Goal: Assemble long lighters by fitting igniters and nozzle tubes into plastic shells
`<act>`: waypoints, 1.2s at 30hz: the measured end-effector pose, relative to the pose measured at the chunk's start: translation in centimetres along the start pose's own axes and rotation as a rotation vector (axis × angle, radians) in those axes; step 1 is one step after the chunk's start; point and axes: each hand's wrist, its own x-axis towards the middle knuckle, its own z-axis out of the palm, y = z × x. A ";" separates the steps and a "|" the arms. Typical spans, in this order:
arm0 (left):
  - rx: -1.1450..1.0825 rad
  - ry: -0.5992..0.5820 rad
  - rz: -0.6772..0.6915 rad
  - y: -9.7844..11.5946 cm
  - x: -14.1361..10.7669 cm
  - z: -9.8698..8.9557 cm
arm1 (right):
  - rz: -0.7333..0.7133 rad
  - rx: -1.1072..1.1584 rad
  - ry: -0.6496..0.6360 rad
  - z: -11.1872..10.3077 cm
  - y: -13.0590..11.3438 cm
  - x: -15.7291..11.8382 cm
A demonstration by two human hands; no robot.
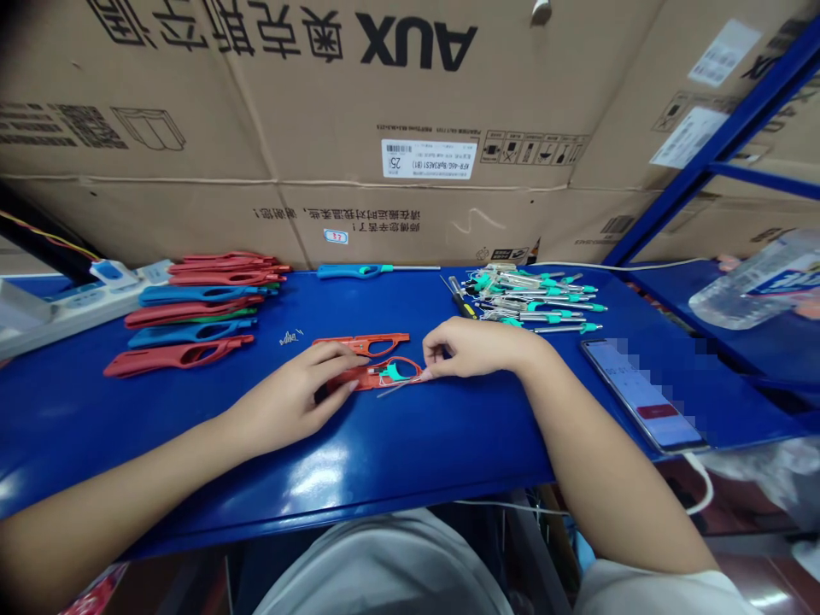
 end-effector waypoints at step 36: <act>0.087 -0.060 0.109 -0.3 0.1 -0.2 | 0.753 -0.281 0.387 -3.7 7.4 -3.0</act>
